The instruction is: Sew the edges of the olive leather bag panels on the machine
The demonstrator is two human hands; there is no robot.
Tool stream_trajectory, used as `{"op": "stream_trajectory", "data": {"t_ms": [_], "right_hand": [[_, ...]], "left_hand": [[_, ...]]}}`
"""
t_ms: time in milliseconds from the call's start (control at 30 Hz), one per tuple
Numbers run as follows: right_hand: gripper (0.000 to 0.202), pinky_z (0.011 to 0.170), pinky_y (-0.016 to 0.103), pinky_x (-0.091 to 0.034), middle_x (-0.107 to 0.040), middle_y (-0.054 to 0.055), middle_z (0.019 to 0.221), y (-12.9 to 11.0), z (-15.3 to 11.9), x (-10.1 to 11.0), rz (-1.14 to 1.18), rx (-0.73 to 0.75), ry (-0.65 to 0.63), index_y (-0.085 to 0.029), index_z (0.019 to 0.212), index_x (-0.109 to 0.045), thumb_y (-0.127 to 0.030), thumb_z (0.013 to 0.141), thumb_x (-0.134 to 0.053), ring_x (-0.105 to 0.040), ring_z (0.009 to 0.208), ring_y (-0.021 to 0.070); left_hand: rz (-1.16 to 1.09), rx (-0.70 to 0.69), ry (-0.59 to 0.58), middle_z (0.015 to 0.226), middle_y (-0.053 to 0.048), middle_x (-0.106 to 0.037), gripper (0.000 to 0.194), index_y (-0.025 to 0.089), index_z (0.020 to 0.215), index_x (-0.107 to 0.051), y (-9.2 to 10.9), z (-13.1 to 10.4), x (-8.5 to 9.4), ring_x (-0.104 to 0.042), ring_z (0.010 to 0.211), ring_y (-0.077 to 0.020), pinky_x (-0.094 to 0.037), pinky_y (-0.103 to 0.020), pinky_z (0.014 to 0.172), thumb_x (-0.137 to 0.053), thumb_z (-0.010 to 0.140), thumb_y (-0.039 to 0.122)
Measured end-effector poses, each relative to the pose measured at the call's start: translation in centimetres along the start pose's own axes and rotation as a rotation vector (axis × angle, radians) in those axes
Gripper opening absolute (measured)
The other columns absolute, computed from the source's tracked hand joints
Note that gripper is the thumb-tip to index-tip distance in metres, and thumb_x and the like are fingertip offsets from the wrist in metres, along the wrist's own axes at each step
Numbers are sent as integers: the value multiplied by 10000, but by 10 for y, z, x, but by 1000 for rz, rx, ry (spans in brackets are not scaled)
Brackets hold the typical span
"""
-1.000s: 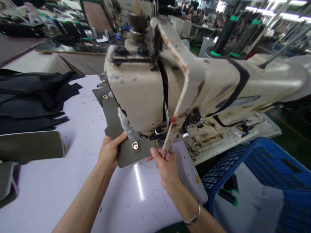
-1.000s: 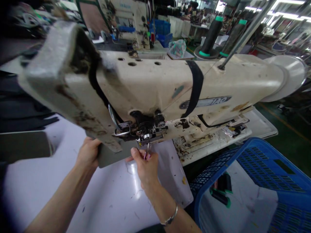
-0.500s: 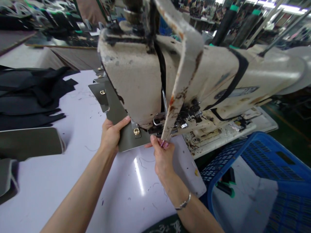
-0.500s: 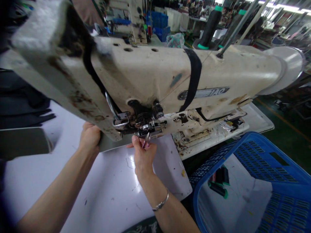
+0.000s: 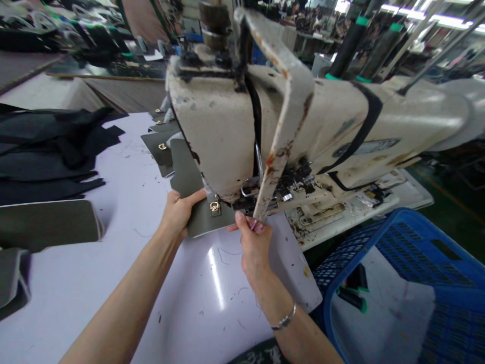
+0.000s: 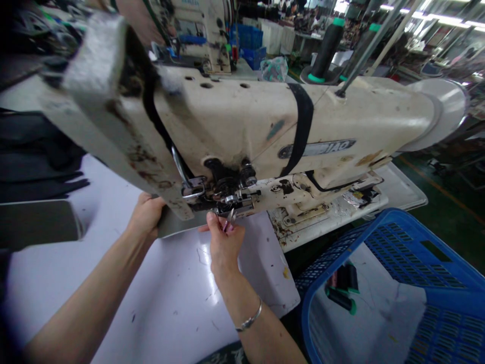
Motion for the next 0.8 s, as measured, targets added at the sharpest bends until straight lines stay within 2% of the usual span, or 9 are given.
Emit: {"op": "stream_trajectory", "data": {"t_ms": [267, 433, 533, 667, 800], "right_hand": [[436, 553, 274, -358, -308, -65, 395, -1, 1, -2, -9, -60, -20, -165, 537, -731, -484, 830, -780, -437, 497, 132], [446, 580, 271, -381, -367, -53, 438, -1, -1, -2, 2, -65, -10, -169, 545, -703, -504, 832, -766, -460, 538, 134], [454, 572, 261, -373, -426, -47, 505, 3, -3, -4, 18, -46, -19, -191, 531, -600, -504, 792, -799, -437, 551, 117], [530, 514, 255, -314, -363, -70, 537, 11, -4, -5, 45, -52, 21, -234, 518, -419, -493, 747, -820, -327, 526, 91], [522, 504, 254, -302, -318, -75, 541, 17, -3, -8, 85, -52, 48, -227, 512, -435, -492, 747, -818, -302, 527, 88]], "left_hand": [[12, -31, 57, 834, -83, -789, 494, 97, 933, -763, 6, -2, 0, -688, 600, -207, -602, -307, 531, -951, 526, 304], [25, -49, 42, 949, -98, -805, 521, 102, 1001, -773, 9, -3, -3, -726, 690, -226, -628, -325, 614, -946, 554, 310], [24, -51, 34, 988, -105, -807, 523, 103, 1022, -776, 9, -5, -4, -734, 721, -227, -635, -327, 644, -947, 572, 309], [9, -73, 35, 1009, -107, -806, 490, 102, 990, -779, 10, -9, -4, -733, 747, -217, -637, -316, 682, -954, 590, 324], [21, -89, 59, 973, -107, -805, 482, 102, 988, -776, 11, -9, -3, -725, 718, -216, -631, -316, 651, -943, 591, 320]]}}
Point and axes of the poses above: each hand's wrist, its own z-axis towards the middle knuckle, its own x-axis out of the back of the hand, y = z × x, the point moved 8 cm from there along z, towards the middle knuckle
